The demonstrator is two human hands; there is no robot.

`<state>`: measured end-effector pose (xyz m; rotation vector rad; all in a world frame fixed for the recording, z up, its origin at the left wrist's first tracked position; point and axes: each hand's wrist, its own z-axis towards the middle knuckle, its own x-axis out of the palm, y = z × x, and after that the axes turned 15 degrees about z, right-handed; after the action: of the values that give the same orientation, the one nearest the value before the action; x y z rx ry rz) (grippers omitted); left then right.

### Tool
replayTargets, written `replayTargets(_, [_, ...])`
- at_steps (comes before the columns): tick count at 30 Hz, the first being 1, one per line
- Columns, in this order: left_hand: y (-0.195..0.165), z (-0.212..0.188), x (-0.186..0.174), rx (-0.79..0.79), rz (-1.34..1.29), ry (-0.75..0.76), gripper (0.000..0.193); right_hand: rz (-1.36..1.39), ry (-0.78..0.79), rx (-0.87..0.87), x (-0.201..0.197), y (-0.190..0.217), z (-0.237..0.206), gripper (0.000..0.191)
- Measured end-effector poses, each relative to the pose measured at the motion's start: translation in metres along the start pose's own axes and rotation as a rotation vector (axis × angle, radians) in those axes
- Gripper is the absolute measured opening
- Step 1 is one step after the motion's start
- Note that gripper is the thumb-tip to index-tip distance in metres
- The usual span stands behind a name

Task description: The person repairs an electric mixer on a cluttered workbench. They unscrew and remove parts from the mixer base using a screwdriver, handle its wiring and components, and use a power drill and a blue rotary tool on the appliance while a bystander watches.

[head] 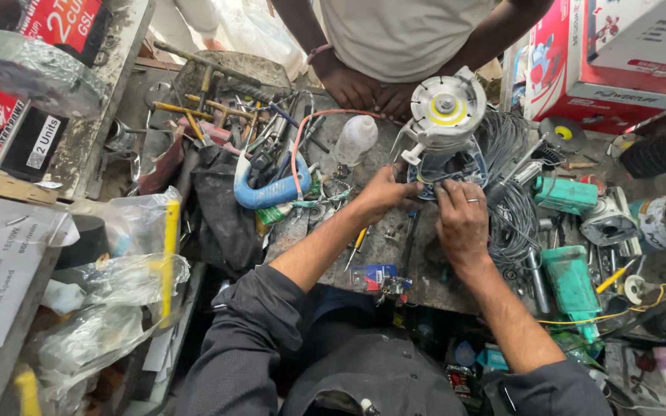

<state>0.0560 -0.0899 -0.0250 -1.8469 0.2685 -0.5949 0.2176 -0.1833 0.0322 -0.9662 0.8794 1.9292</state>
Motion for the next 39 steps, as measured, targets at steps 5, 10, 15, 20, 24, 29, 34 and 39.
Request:
replayTargets(5, [0.014,0.013,0.024,0.112,0.182,-0.137,0.047,-0.041,-0.031,0.040,-0.011,-0.009,-0.013,0.040])
replayTargets(10, [0.026,0.024,0.040,0.091,0.138,-0.188,0.049,-0.059,-0.022,0.027,-0.015,-0.025,-0.025,0.043])
replayTargets(15, [0.010,0.006,0.039,-0.091,0.127,-0.028,0.042,-0.059,-0.052,0.009,-0.021,-0.038,-0.030,0.043])
replayTargets(20, [0.010,-0.023,0.048,0.336,0.630,-0.313,0.066,-0.031,-0.058,-0.012,-0.029,-0.041,-0.034,0.041])
replayTargets(24, [0.012,-0.022,0.052,0.206,1.085,-0.341,0.035,-0.056,-0.070,-0.007,-0.029,-0.041,-0.032,0.040])
replayTargets(29, [0.002,-0.038,0.047,0.513,1.363,-0.261,0.045,-0.070,-0.050,0.010,-0.026,-0.038,-0.034,0.039])
replayTargets(34, [-0.011,-0.049,0.028,0.905,1.713,-0.189,0.052,-0.080,-0.071,0.012,-0.023,-0.028,-0.041,0.032])
replayTargets(39, [-0.002,-0.035,0.012,1.044,1.670,-0.128,0.054,-0.098,-0.030,0.022,-0.017,-0.023,-0.047,0.034])
